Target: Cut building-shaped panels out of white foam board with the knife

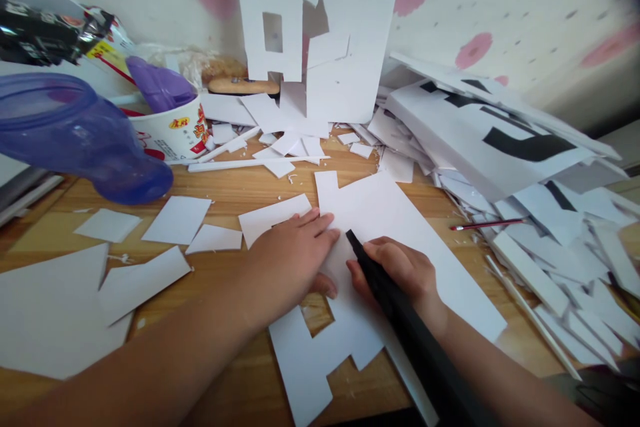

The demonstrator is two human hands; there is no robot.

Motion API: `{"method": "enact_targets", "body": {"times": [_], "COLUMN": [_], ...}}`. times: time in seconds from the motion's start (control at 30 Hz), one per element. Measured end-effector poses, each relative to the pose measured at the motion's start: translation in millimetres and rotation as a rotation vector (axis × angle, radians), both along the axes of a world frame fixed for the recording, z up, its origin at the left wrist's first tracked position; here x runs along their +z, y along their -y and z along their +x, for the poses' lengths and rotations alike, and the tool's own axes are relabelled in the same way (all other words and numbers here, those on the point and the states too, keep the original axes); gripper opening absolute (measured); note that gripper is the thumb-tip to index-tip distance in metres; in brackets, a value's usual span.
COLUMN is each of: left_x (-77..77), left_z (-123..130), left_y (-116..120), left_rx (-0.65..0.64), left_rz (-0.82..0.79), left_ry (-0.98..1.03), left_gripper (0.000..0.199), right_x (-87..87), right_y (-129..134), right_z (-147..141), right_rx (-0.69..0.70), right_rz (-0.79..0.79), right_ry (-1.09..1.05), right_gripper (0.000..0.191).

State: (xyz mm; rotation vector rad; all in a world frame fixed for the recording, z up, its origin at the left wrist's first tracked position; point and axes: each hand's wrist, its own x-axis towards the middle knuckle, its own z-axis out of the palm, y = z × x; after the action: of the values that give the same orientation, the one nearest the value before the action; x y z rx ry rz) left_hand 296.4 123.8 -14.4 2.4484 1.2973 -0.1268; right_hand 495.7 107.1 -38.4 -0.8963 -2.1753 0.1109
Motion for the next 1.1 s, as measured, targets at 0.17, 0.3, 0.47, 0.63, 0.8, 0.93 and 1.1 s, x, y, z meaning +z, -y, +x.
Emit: {"method": "enact_targets", "body": {"times": [0.17, 0.3, 0.47, 0.63, 0.8, 0.93, 1.1], "left_x": [-1.1, -2.2, -3.9, -1.7, 0.2, -2.3, -3.6], "left_z": [-1, -2, -2, -2, -4, -6, -7], "left_y": [-1, 0, 0, 0, 4, 5, 4], "left_rx": [0.029, 0.03, 0.027, 0.036, 0.031, 0.03, 0.013], "left_rz": [-0.001, 0.007, 0.056, 0.025, 0.035, 0.056, 0.062], "left_ry": [0.038, 0.059, 0.076, 0.1, 0.114, 0.126, 0.085], "left_gripper": [0.085, 0.084, 0.081, 0.082, 0.079, 0.079, 0.08], "right_x": [-0.1, 0.4, 3.8, 2.0, 11.4, 33.8, 38.5], "right_y": [2, 4, 5, 7, 13, -13, -71], "right_z": [0, 1, 2, 1, 6, 25, 44], "right_rx": [0.004, 0.022, 0.036, 0.038, -0.151, -0.171, 0.239], "right_rz": [-0.017, -0.004, -0.025, -0.034, -0.094, -0.259, -0.763], "right_ry": [0.011, 0.005, 0.023, 0.029, -0.15, -0.255, -0.226], "right_gripper": [0.013, 0.015, 0.016, 0.016, 0.019, 0.021, 0.019]}}
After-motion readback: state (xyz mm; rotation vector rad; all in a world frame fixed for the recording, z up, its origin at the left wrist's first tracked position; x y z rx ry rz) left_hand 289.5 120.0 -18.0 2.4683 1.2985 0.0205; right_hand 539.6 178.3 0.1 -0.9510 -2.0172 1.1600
